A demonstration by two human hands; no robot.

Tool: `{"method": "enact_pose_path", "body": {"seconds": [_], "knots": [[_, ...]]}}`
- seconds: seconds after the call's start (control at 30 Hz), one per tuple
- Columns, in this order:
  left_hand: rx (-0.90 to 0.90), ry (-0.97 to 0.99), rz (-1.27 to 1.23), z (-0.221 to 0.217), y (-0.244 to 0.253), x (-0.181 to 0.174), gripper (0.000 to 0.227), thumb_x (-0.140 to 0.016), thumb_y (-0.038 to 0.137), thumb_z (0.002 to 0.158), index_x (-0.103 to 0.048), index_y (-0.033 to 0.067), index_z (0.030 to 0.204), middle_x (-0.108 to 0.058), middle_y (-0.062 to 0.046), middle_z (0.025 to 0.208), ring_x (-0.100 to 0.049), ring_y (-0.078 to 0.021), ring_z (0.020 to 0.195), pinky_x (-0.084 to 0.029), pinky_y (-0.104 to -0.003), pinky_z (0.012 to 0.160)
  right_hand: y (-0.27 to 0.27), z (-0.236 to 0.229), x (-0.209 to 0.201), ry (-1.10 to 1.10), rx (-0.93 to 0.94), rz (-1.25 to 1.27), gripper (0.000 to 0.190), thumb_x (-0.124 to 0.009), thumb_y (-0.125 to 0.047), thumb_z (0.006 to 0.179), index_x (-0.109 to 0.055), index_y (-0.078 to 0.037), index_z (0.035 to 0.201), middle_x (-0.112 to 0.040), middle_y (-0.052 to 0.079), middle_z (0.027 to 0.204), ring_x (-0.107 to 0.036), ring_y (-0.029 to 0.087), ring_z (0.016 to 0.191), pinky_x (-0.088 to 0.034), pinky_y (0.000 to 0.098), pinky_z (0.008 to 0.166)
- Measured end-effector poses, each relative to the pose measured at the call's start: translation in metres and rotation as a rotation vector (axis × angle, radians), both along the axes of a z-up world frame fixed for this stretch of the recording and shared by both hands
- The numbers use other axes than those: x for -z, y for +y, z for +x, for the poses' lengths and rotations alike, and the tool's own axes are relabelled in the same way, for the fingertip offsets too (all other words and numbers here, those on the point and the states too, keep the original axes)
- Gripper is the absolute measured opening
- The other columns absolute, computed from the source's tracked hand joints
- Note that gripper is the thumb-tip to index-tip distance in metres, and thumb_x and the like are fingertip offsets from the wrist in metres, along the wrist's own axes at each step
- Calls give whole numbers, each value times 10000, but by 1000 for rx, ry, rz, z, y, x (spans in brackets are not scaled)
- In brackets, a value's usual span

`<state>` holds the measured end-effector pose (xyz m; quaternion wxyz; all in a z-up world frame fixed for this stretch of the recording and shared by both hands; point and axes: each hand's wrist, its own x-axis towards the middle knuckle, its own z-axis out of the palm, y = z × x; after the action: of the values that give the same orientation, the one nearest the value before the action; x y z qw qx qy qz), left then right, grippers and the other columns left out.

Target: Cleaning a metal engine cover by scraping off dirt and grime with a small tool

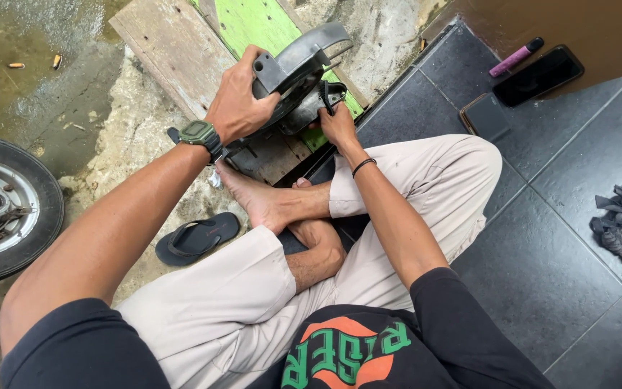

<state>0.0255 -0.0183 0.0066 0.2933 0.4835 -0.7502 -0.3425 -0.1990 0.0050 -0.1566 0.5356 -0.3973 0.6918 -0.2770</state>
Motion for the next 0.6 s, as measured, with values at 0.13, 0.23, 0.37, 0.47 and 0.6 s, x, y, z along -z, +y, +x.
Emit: {"method": "enact_pose_path", "body": {"seconds": [0.13,0.23,0.37,0.47,0.6], "knots": [[36,13,-3,-6,5,-9,413,-622,82,825,-506,-4,1212,-660,-97,853,-542,-185,616,-482,-307,536,2,-1,-9,139,40,-14,271,-660,-312,964,-569,-74,871,-558,3,711,-507,109,569,-453,259,527],[39,9,30,-11,4,-7,490,-612,101,812,-505,-21,1274,-617,-80,824,-471,-166,588,-442,-301,505,2,-3,-21,40,89,73,383,-701,-407,966,-503,-103,842,-495,-22,659,-410,73,465,-331,220,384],[8,-13,74,-11,2,-5,448,-633,131,827,-515,-41,1224,-691,-160,915,-606,-230,639,-533,-329,543,0,-9,-21,-4,148,73,447,-711,-423,925,-461,-66,1022,-536,15,762,-451,80,517,-368,228,395],[12,-47,88,-11,6,-8,455,-641,176,827,-527,-49,1206,-686,-169,930,-616,-248,681,-538,-347,600,-1,-11,-31,-35,175,87,427,-694,-390,937,-483,-62,1109,-622,28,836,-498,67,536,-362,209,398],[24,-73,124,-12,7,-4,422,-668,225,845,-529,-19,1160,-674,-153,953,-605,-228,703,-540,-346,632,-6,-17,-32,-40,174,73,455,-672,-359,937,-510,-68,1246,-774,76,1010,-674,94,701,-416,203,452]]}}
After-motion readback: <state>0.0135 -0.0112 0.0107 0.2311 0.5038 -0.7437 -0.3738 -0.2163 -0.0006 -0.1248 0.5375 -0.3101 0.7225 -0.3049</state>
